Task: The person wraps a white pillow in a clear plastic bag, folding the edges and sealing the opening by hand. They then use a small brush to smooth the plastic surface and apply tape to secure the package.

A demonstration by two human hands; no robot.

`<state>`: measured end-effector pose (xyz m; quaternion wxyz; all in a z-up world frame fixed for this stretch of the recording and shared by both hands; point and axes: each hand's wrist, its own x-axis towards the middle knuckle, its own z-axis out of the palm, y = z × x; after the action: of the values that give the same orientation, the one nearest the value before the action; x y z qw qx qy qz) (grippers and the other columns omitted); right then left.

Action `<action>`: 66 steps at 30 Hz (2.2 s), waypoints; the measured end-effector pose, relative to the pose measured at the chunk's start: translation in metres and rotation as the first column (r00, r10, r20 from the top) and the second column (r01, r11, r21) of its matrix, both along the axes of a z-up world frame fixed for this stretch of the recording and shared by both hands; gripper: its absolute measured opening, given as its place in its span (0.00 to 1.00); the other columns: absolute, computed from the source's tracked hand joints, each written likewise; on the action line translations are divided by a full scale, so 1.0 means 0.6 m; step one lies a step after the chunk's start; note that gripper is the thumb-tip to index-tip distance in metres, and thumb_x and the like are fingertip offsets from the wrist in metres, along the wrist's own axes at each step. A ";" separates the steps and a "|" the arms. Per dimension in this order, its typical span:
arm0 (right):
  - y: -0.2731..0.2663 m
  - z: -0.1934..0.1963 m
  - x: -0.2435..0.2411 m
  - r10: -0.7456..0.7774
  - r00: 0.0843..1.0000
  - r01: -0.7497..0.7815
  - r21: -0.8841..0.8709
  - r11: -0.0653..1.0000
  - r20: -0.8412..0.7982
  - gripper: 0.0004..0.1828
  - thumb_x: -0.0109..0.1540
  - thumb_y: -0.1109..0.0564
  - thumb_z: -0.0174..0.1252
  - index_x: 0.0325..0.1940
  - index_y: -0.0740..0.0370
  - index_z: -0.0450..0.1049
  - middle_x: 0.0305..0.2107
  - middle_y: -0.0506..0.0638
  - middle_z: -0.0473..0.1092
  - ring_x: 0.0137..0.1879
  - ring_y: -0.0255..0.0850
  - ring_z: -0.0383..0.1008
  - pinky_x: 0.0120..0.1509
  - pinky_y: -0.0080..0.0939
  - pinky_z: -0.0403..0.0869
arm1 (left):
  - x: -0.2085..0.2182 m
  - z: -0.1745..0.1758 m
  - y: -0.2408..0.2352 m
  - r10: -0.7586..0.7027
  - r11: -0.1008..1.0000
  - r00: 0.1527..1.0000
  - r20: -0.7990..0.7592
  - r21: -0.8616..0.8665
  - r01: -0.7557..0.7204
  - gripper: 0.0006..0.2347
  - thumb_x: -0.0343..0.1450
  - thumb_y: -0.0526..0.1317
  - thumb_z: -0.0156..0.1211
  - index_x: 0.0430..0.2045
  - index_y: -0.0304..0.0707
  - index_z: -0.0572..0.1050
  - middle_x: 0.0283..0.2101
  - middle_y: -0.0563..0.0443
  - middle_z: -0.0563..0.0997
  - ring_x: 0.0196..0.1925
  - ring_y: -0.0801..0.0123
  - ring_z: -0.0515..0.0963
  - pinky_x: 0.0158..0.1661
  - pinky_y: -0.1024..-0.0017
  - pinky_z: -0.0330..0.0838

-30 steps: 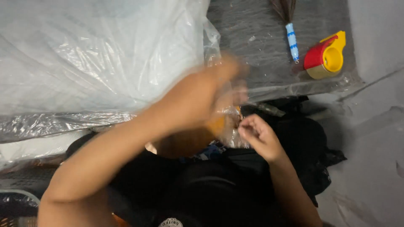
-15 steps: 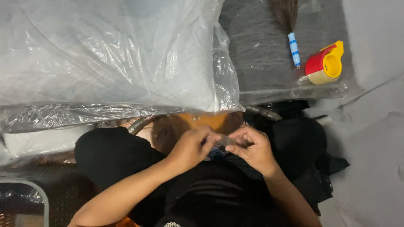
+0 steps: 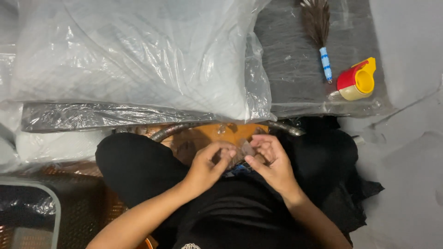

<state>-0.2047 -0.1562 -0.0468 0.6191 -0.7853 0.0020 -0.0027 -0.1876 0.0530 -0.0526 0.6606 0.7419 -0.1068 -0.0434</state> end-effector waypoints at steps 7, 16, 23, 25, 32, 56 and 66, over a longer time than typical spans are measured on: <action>-0.025 -0.004 -0.016 0.225 0.957 -0.158 0.321 0.934 -0.183 0.44 0.57 0.40 0.68 0.71 0.62 0.65 0.57 0.58 0.74 0.65 0.46 0.69 0.70 0.54 0.66 | -0.046 0.003 -0.002 -0.020 0.983 0.999 0.049 -0.180 0.028 0.05 0.70 0.35 0.67 0.37 0.39 0.83 0.25 0.46 0.83 0.25 0.62 0.84 0.31 0.67 0.78; 0.017 0.021 -0.032 0.182 0.866 -0.105 -0.187 0.977 0.465 0.10 0.53 0.62 0.75 0.36 0.61 0.82 0.36 0.51 0.80 0.44 0.50 0.83 0.49 0.44 0.79 | -0.074 -0.075 -0.021 0.077 0.922 0.958 -0.276 -0.346 -0.174 0.05 0.72 0.32 0.62 0.38 0.28 0.80 0.25 0.42 0.82 0.21 0.65 0.83 0.26 0.71 0.79; 0.038 0.010 -0.032 0.464 0.634 -0.145 -0.495 0.857 0.618 0.07 0.59 0.58 0.67 0.42 0.55 0.83 0.42 0.48 0.79 0.53 0.49 0.80 0.55 0.52 0.74 | -0.070 -0.100 -0.035 0.055 0.782 0.865 -0.499 -0.517 -0.349 0.06 0.73 0.31 0.57 0.40 0.26 0.78 0.27 0.50 0.77 0.23 0.76 0.80 0.26 0.78 0.79; 0.037 0.007 -0.031 0.496 0.589 -0.093 -0.556 0.826 0.638 0.06 0.63 0.57 0.63 0.42 0.57 0.82 0.44 0.49 0.78 0.55 0.50 0.79 0.56 0.51 0.72 | -0.075 -0.049 -0.030 -0.065 0.696 0.796 -0.602 -0.599 -0.396 0.04 0.75 0.32 0.55 0.37 0.30 0.76 0.30 0.50 0.79 0.29 0.71 0.84 0.33 0.73 0.82; 0.046 0.018 -0.030 0.528 0.603 -0.143 -0.571 0.809 0.598 0.11 0.63 0.50 0.64 0.44 0.58 0.81 0.47 0.51 0.77 0.55 0.51 0.79 0.59 0.55 0.70 | -0.083 -0.084 0.008 -0.272 0.523 0.797 -0.539 -0.778 -0.348 0.10 0.73 0.35 0.53 0.44 0.27 0.74 0.41 0.37 0.82 0.41 0.57 0.86 0.44 0.61 0.82; 0.070 -0.027 -0.018 0.312 0.810 -0.191 -0.280 0.941 0.497 0.13 0.58 0.59 0.71 0.45 0.61 0.80 0.34 0.52 0.76 0.38 0.49 0.80 0.39 0.44 0.77 | -0.100 -0.101 0.016 0.101 0.834 0.921 -0.377 -0.473 -0.285 0.06 0.71 0.30 0.64 0.37 0.24 0.78 0.30 0.34 0.85 0.29 0.62 0.86 0.32 0.72 0.79; 0.094 -0.025 -0.001 0.492 0.607 -0.047 -0.590 0.806 0.624 0.30 0.71 0.37 0.39 0.56 0.59 0.78 0.39 0.51 0.67 0.40 0.48 0.69 0.54 0.53 0.67 | -0.103 -0.024 -0.006 -0.007 0.552 0.822 -0.569 -0.688 -0.471 0.07 0.75 0.35 0.59 0.39 0.28 0.82 0.35 0.45 0.84 0.34 0.70 0.83 0.42 0.72 0.79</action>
<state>-0.2056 -0.1001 -0.0621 0.3200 -0.8370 -0.3793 -0.2305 -0.2496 0.0492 -0.0669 0.9251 0.3279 0.1677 -0.0930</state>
